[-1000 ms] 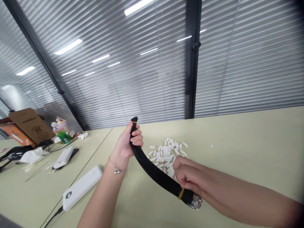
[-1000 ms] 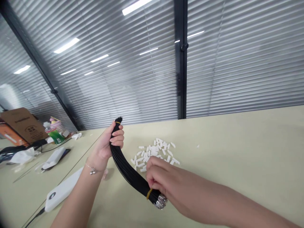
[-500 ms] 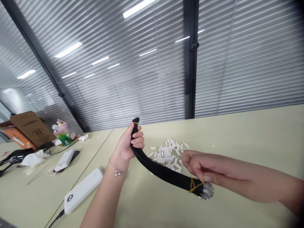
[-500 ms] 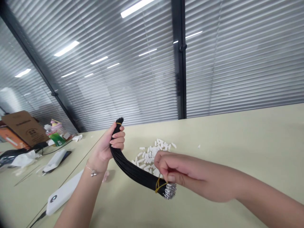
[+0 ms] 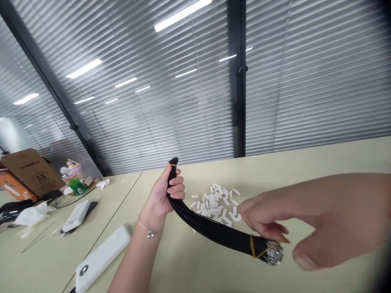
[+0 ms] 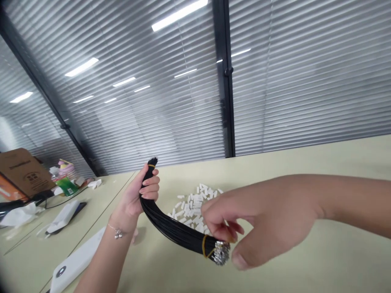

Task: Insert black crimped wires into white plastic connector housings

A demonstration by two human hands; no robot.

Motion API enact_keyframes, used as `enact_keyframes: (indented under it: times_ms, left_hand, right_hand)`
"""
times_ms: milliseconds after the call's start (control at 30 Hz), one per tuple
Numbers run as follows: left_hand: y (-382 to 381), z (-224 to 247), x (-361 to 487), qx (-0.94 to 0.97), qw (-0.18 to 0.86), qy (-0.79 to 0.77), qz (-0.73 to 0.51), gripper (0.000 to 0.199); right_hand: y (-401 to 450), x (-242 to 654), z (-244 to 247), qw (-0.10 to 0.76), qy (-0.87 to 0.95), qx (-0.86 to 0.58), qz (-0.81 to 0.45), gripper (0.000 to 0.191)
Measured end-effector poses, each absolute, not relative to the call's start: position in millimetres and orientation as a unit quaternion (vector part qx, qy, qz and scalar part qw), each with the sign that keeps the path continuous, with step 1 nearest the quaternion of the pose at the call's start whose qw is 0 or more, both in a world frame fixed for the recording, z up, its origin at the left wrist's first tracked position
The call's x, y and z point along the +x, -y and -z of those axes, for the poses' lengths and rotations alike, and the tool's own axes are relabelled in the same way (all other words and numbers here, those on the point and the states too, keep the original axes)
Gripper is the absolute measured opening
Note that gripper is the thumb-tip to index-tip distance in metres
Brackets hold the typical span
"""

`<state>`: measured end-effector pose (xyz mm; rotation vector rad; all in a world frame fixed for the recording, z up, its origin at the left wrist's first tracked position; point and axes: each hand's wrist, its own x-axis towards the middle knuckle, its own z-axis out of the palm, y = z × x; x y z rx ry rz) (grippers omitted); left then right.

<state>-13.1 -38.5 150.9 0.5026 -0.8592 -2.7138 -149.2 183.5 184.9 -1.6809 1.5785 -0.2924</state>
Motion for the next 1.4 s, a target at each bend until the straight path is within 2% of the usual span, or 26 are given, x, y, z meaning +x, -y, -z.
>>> enact_keyframes:
  times_ms: [100, 267, 367, 533, 700, 900, 1100, 1300, 1400]
  left_hand:
    - [40.0, -152.0, -12.9, 0.165, 0.141, 0.265, 0.939, 0.047]
    - [40.6, -150.4, -16.2, 0.146, 0.210, 0.199, 0.946, 0.046]
    - [45.3, -150.4, -15.8, 0.138, 0.245, 0.159, 0.947, 0.045]
    - [63.4, -152.1, -5.3, 0.135, 0.276, 0.123, 0.944, 0.038]
    - [68.3, -155.9, 3.1, 0.106, 0.285, 0.159, 0.939, 0.039]
    - [65.7, -165.2, 10.9, 0.030, 0.329, 0.219, 0.918, 0.050]
    - [71.1, -163.8, 13.6, 0.045, 0.324, 0.237, 0.915, 0.047]
    - [72.7, -162.3, 8.8, 0.051, 0.332, 0.271, 0.902, 0.050]
    - [66.6, -163.9, 9.9, 0.039, 0.329, 0.302, 0.894, 0.050]
  right_hand:
    - [-188.7, -152.5, -184.9, 0.312, -0.680, -0.646, 0.150, 0.024]
    - [-193.3, -164.7, -168.5, 0.145, -0.688, -0.651, 0.287, 0.042]
    - [-195.0, -163.2, -165.4, 0.075, -0.686, -0.640, 0.337, 0.044]
    - [-196.0, -147.7, -155.0, 0.003, -0.667, -0.637, 0.387, 0.052]
    - [-193.6, -128.7, -136.3, -0.007, -0.651, -0.642, 0.404, 0.051]
    - [-194.2, -112.7, -127.3, 0.078, -0.690, -0.519, 0.500, 0.063]
    - [-191.0, -106.7, -118.4, 0.234, -0.619, -0.345, 0.666, 0.070]
    - [-183.3, -112.4, -98.9, 0.399, -0.573, -0.236, 0.676, 0.054]
    - [-174.1, -119.7, -88.1, 0.441, -0.539, -0.177, 0.695, 0.052]
